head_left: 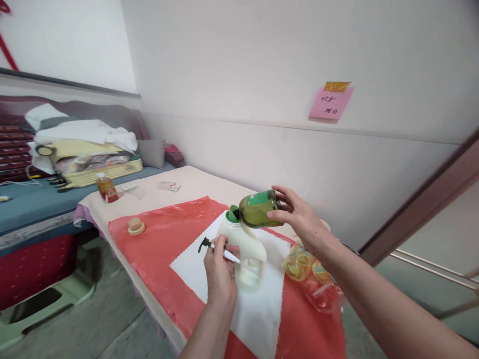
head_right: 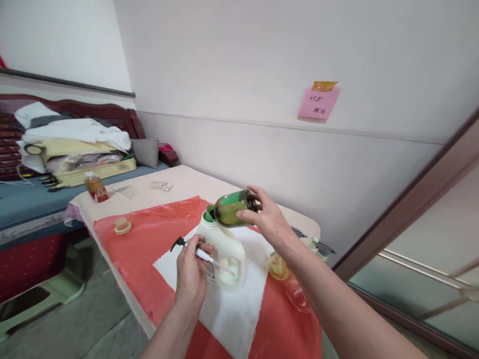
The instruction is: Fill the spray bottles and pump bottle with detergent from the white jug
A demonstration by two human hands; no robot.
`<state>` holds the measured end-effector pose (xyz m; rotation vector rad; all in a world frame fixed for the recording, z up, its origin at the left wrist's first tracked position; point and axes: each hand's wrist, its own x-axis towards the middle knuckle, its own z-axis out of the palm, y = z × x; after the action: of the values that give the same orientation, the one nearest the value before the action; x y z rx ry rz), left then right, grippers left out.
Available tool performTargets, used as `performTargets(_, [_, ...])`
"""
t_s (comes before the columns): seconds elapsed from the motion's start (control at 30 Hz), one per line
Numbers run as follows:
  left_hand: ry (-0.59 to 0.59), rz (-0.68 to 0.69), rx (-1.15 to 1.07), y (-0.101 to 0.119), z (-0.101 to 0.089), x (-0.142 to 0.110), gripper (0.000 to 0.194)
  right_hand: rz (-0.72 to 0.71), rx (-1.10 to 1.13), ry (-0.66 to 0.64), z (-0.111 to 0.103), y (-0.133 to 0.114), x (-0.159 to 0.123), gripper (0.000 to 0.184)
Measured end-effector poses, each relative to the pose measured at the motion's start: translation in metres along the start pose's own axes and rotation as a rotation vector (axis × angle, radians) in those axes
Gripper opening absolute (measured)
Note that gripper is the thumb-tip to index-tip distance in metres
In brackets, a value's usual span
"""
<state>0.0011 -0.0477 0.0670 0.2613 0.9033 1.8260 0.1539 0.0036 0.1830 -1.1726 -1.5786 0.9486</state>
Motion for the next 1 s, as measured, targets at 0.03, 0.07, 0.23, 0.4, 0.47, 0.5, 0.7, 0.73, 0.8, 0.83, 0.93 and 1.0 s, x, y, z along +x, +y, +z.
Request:
performTargets(0.03, [-0.002,-0.001,0.010,0.000,0.000,-0.001,0.031,-0.022,-0.057,-0.006,0.001,-0.005,0.003,0.067])
performTargets(0.07, [-0.003,0.000,0.021,0.001,0.000,-0.001,0.031,-0.046,-0.122,-0.009,0.002,-0.009,0.006,0.067])
performTargets(0.23, [0.000,-0.003,0.062,0.003,-0.001,-0.002,0.032,-0.118,-0.385,-0.048,0.011,-0.034,0.023,0.057])
performTargets(0.4, [-0.030,-0.018,0.048,0.006,-0.004,-0.003,0.042,-0.125,-0.469,-0.079,0.021,-0.054,0.038,0.054])
performTargets(0.47, [-0.035,-0.020,0.051,0.007,-0.005,-0.003,0.046,-0.136,-0.491,-0.088,0.025,-0.060,0.041,0.053])
performTargets(0.5, [-0.037,-0.020,0.055,0.008,-0.006,-0.004,0.047,-0.140,-0.503,-0.090,0.027,-0.063,0.042,0.053])
performTargets(0.7, [-0.039,-0.042,0.059,0.010,-0.007,-0.004,0.054,-0.172,-0.616,-0.100,0.037,-0.077,0.039,0.050])
performTargets(0.73, [-0.040,-0.045,0.059,0.010,-0.007,-0.004,0.054,-0.182,-0.633,-0.103,0.038,-0.079,0.039,0.049])
performTargets(0.8, [-0.047,-0.041,0.058,0.010,-0.007,-0.005,0.054,-0.204,-0.660,-0.109,0.042,-0.081,0.038,0.049])
performTargets(0.83, [-0.053,-0.040,0.057,0.010,-0.007,-0.005,0.054,-0.215,-0.671,-0.114,0.044,-0.082,0.038,0.049])
performTargets(0.93, [-0.061,-0.043,0.053,0.009,-0.008,-0.006,0.053,-0.243,-0.696,-0.125,0.049,-0.084,0.036,0.049])
performTargets(1.0, [-0.066,-0.043,0.051,0.009,-0.008,-0.006,0.053,-0.251,-0.704,-0.124,0.050,-0.084,0.035,0.051])
